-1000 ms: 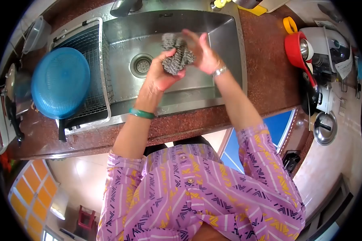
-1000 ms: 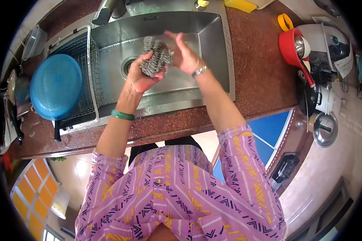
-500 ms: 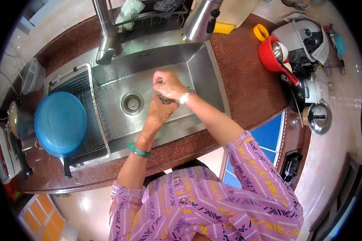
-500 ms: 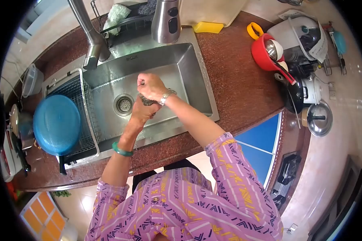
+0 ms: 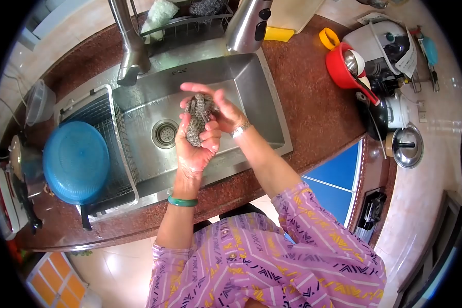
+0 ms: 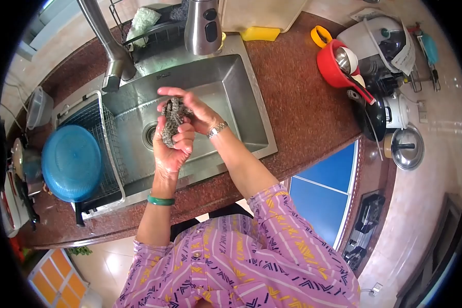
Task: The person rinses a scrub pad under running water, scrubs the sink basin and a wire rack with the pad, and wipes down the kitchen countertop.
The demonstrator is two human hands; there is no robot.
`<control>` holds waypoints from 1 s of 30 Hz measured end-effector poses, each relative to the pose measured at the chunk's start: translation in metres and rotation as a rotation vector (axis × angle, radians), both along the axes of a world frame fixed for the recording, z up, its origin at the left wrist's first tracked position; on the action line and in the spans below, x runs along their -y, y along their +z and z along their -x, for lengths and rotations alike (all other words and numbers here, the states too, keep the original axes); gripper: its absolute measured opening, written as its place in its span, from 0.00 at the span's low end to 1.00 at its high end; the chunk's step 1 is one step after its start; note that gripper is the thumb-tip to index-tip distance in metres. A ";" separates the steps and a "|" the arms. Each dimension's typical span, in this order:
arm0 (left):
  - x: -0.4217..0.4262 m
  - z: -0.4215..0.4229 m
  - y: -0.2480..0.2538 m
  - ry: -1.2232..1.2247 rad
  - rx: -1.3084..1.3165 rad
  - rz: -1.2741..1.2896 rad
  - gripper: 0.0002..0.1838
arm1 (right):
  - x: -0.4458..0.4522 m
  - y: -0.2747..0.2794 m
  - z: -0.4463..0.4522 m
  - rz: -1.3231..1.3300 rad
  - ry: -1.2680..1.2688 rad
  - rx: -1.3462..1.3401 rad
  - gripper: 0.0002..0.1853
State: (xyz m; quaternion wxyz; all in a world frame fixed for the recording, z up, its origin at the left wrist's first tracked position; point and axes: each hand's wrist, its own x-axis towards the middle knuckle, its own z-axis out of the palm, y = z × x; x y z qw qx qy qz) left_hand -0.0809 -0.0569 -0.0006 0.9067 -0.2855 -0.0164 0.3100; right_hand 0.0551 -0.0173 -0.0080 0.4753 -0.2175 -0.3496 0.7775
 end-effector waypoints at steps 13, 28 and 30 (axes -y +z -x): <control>-0.002 -0.010 -0.029 -0.266 -1.682 -0.953 0.14 | -0.027 -0.028 0.013 -0.180 -0.049 1.122 0.19; 0.011 0.013 0.010 -0.015 -0.075 -0.124 0.21 | -0.012 0.017 0.008 0.163 0.015 0.163 0.11; 0.007 0.014 0.012 -0.167 -0.662 -0.460 0.16 | -0.017 0.014 0.012 0.208 0.038 0.384 0.09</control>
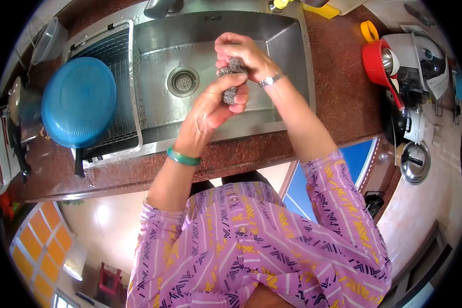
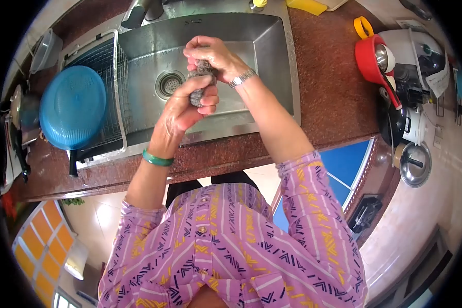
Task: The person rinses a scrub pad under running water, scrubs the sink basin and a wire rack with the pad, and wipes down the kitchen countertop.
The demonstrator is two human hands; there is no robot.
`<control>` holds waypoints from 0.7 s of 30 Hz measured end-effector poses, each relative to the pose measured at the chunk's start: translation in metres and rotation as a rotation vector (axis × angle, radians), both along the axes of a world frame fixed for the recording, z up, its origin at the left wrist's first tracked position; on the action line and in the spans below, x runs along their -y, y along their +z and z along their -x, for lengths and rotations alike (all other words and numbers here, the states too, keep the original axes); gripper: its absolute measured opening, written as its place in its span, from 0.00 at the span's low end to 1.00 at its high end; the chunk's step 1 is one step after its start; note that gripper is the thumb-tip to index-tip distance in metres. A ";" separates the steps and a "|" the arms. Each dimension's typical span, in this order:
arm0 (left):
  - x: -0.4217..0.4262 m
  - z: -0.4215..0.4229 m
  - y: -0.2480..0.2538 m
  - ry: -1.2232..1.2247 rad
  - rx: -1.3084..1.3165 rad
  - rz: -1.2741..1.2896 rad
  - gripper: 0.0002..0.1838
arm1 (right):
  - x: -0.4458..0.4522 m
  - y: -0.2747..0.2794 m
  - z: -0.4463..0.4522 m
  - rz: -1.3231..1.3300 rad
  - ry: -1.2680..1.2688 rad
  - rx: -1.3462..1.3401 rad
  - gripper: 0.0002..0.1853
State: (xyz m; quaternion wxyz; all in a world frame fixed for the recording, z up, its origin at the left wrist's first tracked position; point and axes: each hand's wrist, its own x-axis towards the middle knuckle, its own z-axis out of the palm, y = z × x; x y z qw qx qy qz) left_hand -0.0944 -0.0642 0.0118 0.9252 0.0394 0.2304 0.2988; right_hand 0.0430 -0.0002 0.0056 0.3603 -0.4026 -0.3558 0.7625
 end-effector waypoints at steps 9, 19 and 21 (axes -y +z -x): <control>-0.018 -0.032 -0.077 -0.120 -1.233 -0.548 0.14 | -0.016 -0.075 0.020 -0.331 -0.137 0.990 0.16; -0.002 0.011 -0.025 -0.143 0.101 0.176 0.16 | 0.002 -0.022 -0.020 -0.003 0.148 -0.104 0.53; 0.009 0.002 -0.016 -0.075 0.353 0.293 0.18 | 0.014 -0.017 -0.005 -0.002 0.198 -0.436 0.48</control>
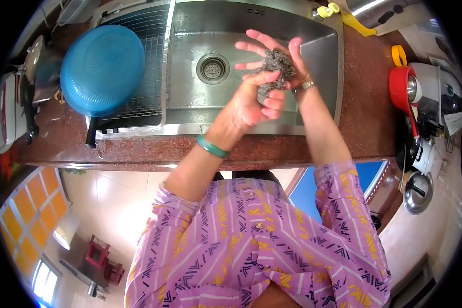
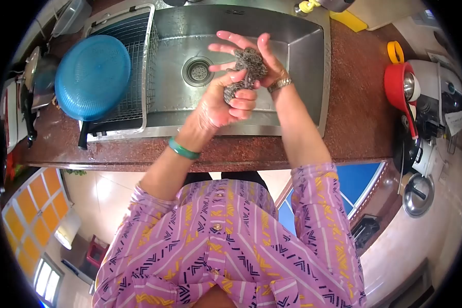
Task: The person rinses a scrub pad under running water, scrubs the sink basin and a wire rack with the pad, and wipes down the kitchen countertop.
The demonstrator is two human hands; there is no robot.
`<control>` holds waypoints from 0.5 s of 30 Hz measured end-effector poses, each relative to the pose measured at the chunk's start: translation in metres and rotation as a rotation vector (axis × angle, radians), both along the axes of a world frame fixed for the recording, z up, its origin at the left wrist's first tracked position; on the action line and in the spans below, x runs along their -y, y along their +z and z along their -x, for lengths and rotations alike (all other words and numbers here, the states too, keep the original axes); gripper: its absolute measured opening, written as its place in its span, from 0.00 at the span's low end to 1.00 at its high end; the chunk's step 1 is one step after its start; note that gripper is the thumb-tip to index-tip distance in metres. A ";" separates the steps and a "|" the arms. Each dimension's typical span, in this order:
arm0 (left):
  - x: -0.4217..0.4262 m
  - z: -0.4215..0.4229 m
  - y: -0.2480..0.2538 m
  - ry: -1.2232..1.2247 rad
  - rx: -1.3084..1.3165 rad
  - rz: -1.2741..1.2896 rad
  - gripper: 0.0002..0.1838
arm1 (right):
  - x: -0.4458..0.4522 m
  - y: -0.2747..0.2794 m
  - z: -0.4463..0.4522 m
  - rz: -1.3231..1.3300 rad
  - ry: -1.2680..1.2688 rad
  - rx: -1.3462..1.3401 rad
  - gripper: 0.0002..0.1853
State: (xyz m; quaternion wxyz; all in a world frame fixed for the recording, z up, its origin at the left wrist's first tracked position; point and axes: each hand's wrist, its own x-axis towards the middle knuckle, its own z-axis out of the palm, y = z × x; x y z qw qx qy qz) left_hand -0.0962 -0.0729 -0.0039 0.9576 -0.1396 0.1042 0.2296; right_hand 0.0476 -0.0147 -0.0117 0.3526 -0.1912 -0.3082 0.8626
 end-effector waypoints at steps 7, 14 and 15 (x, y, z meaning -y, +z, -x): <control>0.003 0.013 0.021 0.183 0.366 0.031 0.19 | -0.004 0.025 0.024 -0.066 -0.165 -0.024 0.12; -0.006 0.025 0.031 -0.070 -0.453 -0.301 0.10 | -0.014 0.031 0.036 0.056 -0.023 0.390 0.11; -0.010 0.023 0.029 -0.114 -0.584 -0.336 0.10 | -0.015 0.032 0.040 0.073 -0.079 0.537 0.12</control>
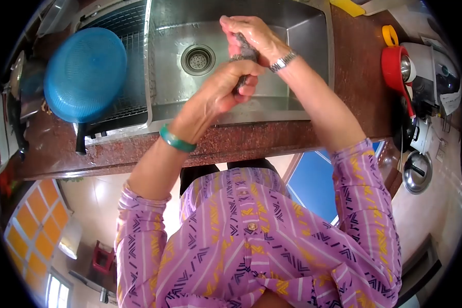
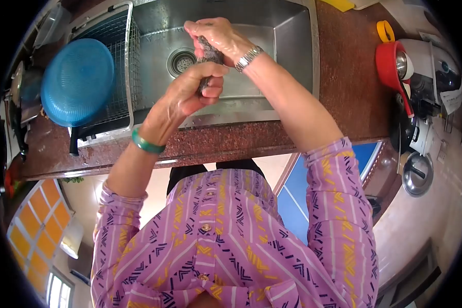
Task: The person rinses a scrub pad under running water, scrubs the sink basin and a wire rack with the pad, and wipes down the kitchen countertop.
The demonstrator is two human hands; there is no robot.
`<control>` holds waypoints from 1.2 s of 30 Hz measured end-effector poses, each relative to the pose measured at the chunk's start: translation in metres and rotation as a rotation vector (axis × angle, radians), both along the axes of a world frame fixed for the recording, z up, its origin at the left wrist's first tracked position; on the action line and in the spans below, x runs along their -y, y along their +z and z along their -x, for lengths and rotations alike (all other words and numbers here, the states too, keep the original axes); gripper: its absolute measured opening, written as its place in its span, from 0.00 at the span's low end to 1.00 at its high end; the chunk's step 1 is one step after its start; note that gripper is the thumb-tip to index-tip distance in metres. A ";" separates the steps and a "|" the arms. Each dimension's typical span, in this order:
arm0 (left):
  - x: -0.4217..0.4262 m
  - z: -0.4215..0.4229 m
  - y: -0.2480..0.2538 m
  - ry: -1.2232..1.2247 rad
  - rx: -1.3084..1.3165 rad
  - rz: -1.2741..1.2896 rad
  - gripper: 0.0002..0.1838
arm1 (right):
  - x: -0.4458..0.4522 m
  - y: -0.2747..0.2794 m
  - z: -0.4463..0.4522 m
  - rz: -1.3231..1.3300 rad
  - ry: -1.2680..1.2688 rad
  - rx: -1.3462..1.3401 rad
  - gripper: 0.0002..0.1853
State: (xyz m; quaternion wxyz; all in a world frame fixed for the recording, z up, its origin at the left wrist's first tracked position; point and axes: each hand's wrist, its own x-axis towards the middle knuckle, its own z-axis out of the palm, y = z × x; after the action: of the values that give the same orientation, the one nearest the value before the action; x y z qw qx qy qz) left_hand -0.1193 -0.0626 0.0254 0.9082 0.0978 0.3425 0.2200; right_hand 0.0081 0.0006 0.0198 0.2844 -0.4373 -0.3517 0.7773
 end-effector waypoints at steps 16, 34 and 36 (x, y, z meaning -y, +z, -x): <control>-0.026 -0.015 -0.086 -0.085 -1.284 -0.811 0.23 | -0.020 -0.090 0.025 -0.313 -0.345 0.789 0.18; 0.091 0.170 -0.004 0.382 -1.588 -1.142 0.15 | -0.041 -0.021 0.169 -1.182 -0.627 0.738 0.11; 0.110 0.199 -0.015 0.228 -1.741 -1.283 0.16 | -0.062 -0.016 0.187 -1.369 -0.748 1.009 0.11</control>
State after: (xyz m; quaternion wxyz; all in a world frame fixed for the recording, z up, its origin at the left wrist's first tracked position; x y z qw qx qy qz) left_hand -0.3181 -0.1727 0.0103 0.1078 0.6441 0.6971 0.2961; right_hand -0.1792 0.0628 0.0043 0.5260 -0.5453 -0.6522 -0.0241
